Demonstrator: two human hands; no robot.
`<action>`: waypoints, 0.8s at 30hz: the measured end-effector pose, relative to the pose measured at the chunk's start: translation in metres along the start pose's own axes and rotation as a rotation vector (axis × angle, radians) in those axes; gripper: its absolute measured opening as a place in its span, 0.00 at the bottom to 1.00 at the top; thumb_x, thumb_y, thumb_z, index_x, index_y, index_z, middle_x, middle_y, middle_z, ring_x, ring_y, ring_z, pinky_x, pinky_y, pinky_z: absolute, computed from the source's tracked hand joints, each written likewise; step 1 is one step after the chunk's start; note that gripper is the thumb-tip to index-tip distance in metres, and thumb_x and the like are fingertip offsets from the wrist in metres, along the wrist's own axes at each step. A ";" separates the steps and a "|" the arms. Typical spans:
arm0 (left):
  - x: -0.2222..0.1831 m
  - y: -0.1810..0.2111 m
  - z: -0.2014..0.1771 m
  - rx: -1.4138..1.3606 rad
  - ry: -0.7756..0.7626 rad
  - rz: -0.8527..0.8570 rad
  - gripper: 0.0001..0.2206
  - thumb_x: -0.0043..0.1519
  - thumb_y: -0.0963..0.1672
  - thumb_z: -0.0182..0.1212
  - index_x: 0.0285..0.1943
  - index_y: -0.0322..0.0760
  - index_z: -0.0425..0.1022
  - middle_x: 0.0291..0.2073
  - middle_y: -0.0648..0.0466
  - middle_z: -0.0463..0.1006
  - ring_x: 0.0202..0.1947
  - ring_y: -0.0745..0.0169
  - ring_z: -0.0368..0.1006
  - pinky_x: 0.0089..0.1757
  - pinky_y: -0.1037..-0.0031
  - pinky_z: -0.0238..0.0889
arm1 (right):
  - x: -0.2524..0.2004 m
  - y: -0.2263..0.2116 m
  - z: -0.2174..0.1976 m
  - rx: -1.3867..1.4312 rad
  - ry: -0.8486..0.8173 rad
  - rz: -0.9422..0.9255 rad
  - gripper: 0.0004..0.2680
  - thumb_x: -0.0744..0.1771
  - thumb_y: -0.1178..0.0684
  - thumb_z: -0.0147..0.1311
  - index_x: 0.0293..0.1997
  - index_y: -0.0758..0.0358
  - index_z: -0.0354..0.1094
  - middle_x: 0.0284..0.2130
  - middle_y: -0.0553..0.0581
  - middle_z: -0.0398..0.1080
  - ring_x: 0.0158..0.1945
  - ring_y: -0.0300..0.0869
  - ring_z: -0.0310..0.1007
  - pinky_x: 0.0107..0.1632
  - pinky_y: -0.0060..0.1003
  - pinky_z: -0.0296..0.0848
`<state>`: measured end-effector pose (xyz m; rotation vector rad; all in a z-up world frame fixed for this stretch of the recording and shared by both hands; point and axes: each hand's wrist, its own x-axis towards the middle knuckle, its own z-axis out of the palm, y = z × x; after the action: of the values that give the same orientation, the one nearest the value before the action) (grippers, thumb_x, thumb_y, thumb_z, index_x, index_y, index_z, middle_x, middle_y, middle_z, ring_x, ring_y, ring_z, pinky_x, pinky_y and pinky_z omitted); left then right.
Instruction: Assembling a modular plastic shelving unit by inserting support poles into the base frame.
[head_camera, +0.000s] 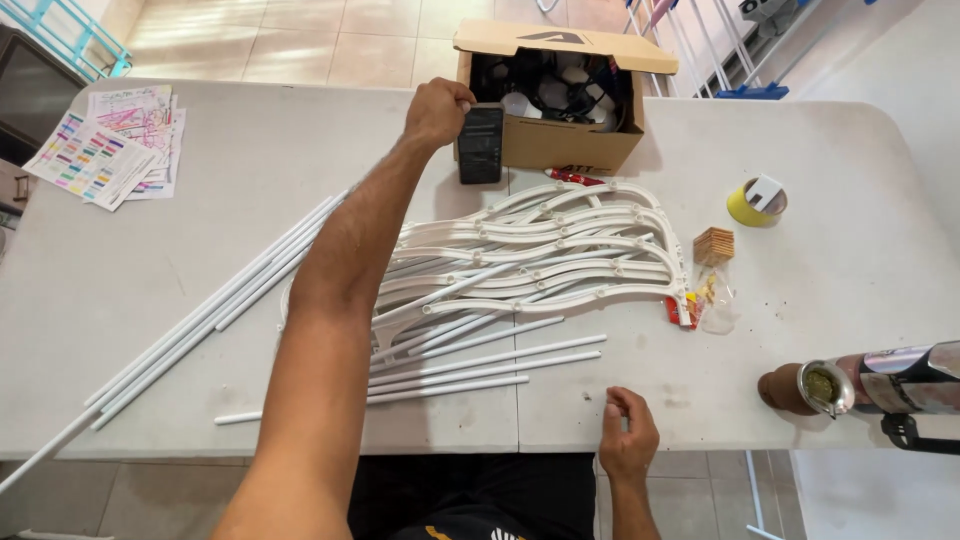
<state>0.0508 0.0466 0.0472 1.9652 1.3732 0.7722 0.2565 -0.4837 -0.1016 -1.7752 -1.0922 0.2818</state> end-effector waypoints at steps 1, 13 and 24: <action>0.010 -0.007 0.005 0.024 -0.005 0.031 0.15 0.62 0.38 0.49 0.45 0.40 0.86 0.48 0.49 0.84 0.50 0.52 0.79 0.49 0.67 0.74 | 0.001 -0.003 0.004 -0.093 0.017 -0.044 0.15 0.70 0.43 0.46 0.50 0.63 0.73 0.43 0.55 0.77 0.46 0.44 0.78 0.49 0.36 0.76; 0.021 -0.009 0.014 0.043 0.004 0.015 0.16 0.64 0.39 0.48 0.49 0.38 0.85 0.50 0.48 0.83 0.50 0.48 0.78 0.46 0.62 0.74 | 0.005 -0.003 0.013 -0.391 0.006 -0.263 0.15 0.69 0.39 0.45 0.44 0.59 0.74 0.38 0.50 0.78 0.41 0.46 0.76 0.40 0.40 0.73; 0.014 -0.001 0.000 0.075 -0.007 -0.014 0.14 0.64 0.40 0.50 0.50 0.40 0.84 0.49 0.48 0.84 0.49 0.48 0.79 0.45 0.61 0.74 | 0.002 -0.002 0.015 -0.416 0.023 -0.256 0.17 0.69 0.36 0.43 0.43 0.59 0.74 0.37 0.50 0.78 0.40 0.45 0.76 0.39 0.41 0.72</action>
<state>0.0543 0.0604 0.0485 2.0115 1.4286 0.7163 0.2472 -0.4721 -0.1064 -1.9612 -1.4203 -0.1325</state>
